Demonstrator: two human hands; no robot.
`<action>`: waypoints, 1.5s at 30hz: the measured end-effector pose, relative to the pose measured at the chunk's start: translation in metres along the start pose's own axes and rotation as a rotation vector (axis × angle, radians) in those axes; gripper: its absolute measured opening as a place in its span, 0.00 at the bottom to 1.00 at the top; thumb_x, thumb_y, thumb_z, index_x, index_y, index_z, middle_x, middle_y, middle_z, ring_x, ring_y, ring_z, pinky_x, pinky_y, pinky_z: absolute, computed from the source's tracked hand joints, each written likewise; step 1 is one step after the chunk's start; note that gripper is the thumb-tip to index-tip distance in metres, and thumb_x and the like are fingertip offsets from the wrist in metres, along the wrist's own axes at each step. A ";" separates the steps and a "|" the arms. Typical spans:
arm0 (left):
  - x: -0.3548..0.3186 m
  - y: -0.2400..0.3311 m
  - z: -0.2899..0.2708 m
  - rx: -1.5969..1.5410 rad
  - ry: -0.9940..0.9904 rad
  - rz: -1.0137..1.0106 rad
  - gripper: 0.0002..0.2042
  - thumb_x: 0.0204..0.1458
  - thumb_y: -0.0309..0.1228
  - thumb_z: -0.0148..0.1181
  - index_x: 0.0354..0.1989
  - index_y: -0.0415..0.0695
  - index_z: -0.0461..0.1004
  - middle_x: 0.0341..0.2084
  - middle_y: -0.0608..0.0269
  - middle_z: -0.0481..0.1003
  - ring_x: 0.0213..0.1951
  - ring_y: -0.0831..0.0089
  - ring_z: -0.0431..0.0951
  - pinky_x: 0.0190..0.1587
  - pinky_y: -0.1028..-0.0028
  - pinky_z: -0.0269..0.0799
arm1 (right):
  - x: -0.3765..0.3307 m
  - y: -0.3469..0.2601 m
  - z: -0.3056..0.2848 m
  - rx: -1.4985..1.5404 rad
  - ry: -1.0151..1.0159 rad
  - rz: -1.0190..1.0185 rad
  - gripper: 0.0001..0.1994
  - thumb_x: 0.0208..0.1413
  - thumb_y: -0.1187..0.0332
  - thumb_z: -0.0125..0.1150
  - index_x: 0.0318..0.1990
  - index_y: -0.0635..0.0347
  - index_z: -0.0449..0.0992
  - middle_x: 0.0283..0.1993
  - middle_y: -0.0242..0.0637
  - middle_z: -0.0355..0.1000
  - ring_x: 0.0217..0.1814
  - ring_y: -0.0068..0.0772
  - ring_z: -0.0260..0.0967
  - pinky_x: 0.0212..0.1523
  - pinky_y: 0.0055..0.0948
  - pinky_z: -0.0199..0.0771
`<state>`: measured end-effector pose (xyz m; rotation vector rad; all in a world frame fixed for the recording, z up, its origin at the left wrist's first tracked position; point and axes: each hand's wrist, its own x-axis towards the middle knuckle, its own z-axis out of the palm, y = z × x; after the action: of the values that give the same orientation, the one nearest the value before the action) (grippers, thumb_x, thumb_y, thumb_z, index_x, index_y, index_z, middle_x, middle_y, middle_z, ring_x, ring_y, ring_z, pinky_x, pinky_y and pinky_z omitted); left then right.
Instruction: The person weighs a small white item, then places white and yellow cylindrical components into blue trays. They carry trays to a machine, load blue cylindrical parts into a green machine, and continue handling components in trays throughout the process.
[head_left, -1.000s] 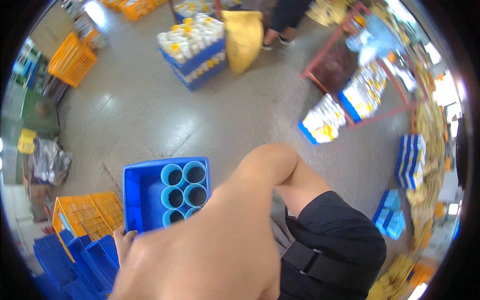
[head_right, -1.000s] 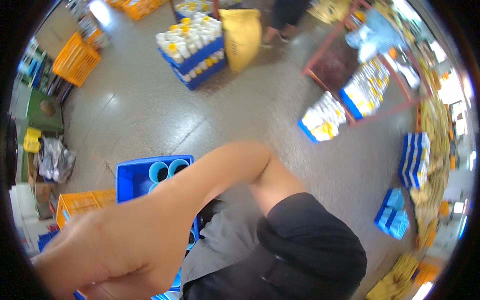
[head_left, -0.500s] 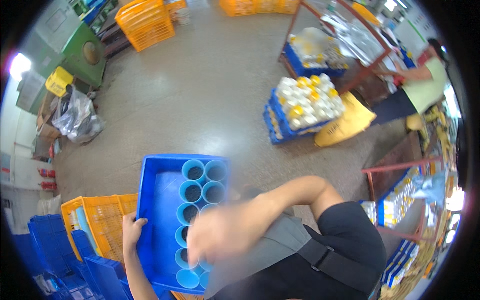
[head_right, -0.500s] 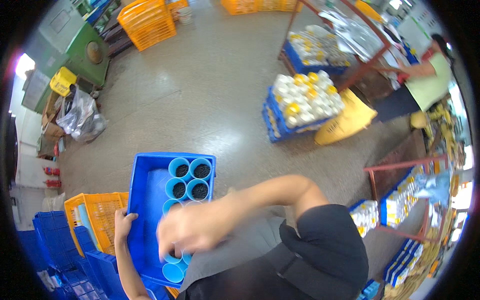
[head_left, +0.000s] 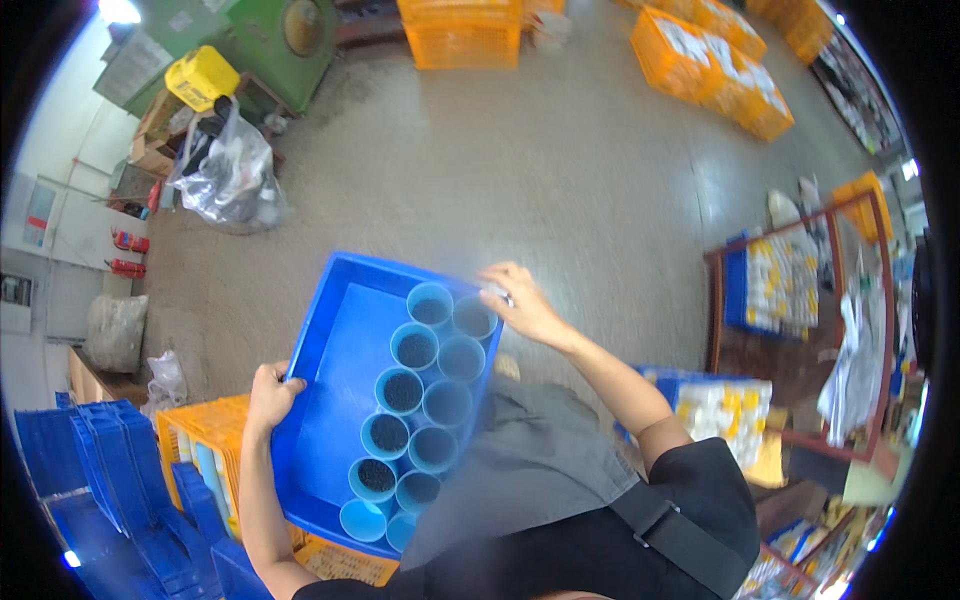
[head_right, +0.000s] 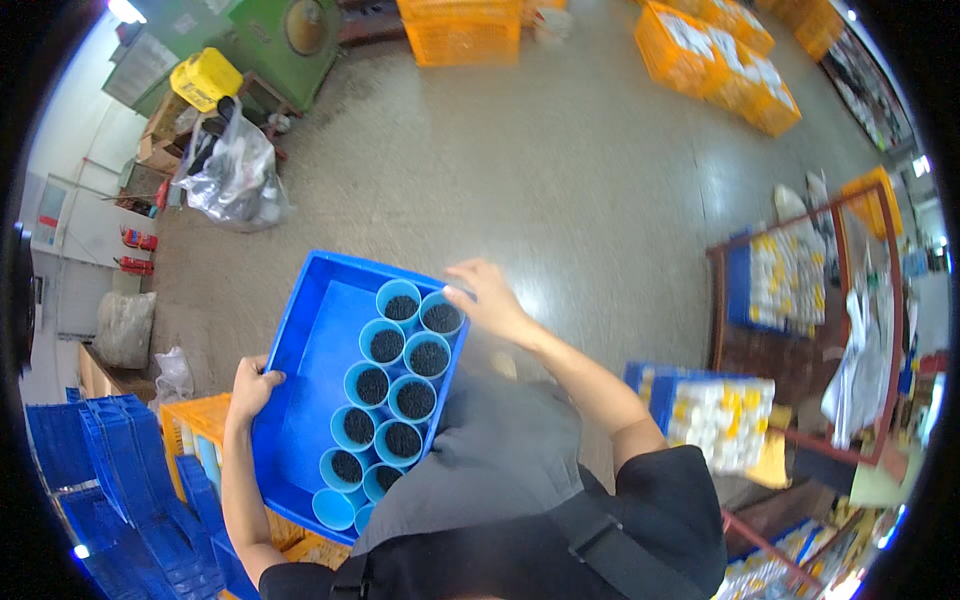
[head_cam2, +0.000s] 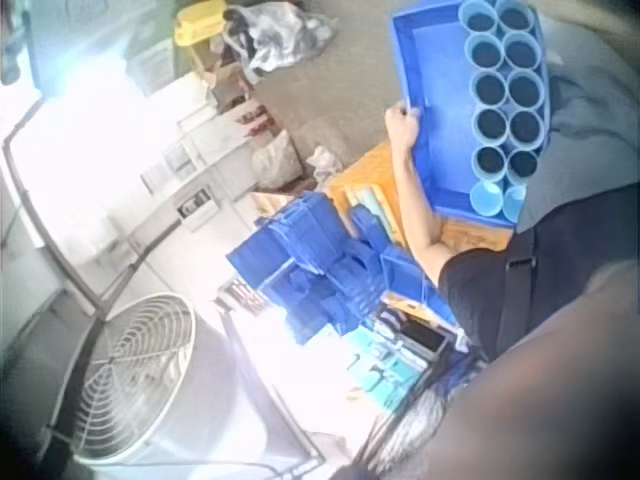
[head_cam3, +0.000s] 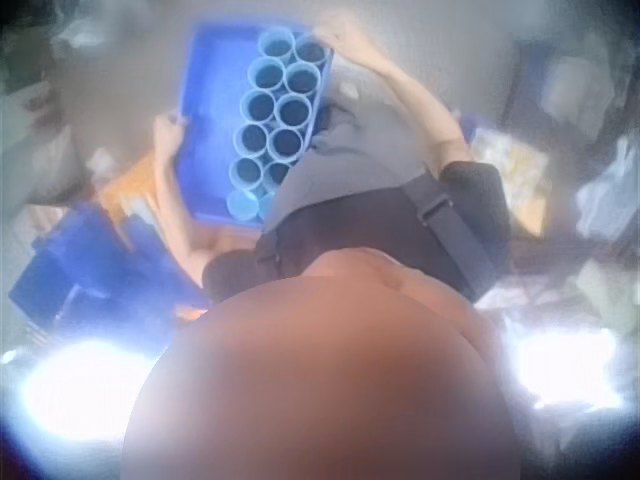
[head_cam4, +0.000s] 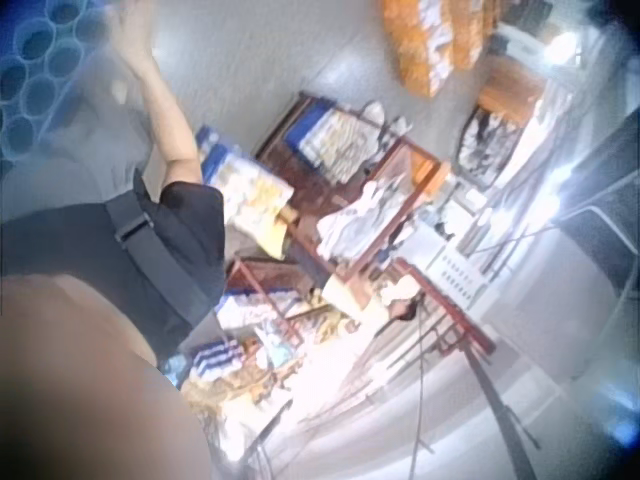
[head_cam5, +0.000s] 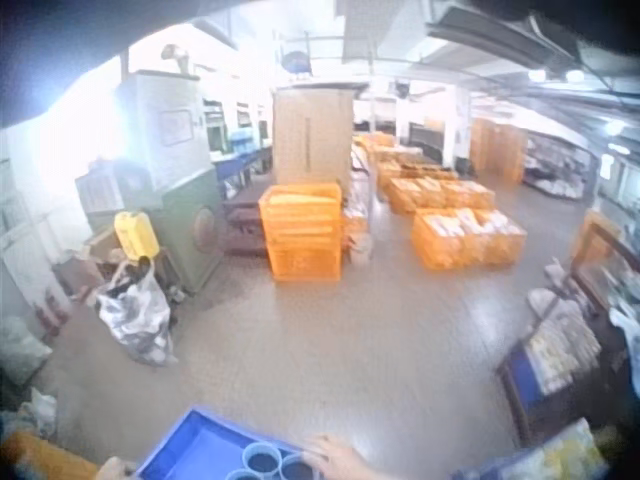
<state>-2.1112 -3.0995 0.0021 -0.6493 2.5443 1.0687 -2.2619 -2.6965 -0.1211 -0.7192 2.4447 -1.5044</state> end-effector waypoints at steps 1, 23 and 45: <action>0.033 0.011 -0.014 -0.028 0.014 -0.043 0.07 0.42 0.23 0.59 0.27 0.31 0.80 0.18 0.61 0.75 0.22 0.74 0.74 0.29 0.68 0.71 | 0.055 0.003 -0.001 0.033 -0.068 -0.027 0.23 0.64 0.53 0.57 0.59 0.61 0.74 0.55 0.52 0.72 0.60 0.53 0.67 0.64 0.45 0.65; 0.942 0.260 -0.388 0.059 0.021 0.087 0.15 0.37 0.22 0.64 0.38 0.37 0.83 0.24 0.48 0.81 0.28 0.67 0.81 0.38 0.68 0.76 | 1.051 0.163 -0.084 -0.130 -0.311 0.015 0.28 0.45 0.73 0.64 0.58 0.65 0.71 0.53 0.59 0.73 0.55 0.58 0.72 0.54 0.46 0.74; 1.768 0.567 -0.727 -0.036 -0.113 0.115 0.15 0.37 0.20 0.61 0.37 0.36 0.84 0.21 0.65 0.77 0.26 0.77 0.74 0.33 0.74 0.71 | 1.927 0.251 -0.224 -0.059 -0.427 0.121 0.19 0.53 0.65 0.64 0.49 0.68 0.75 0.44 0.58 0.76 0.45 0.54 0.76 0.47 0.46 0.75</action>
<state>-3.9826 -3.7872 0.0521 -0.4429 2.4954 1.1571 -4.0965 -3.3721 -0.0528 -0.7925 2.1711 -1.1033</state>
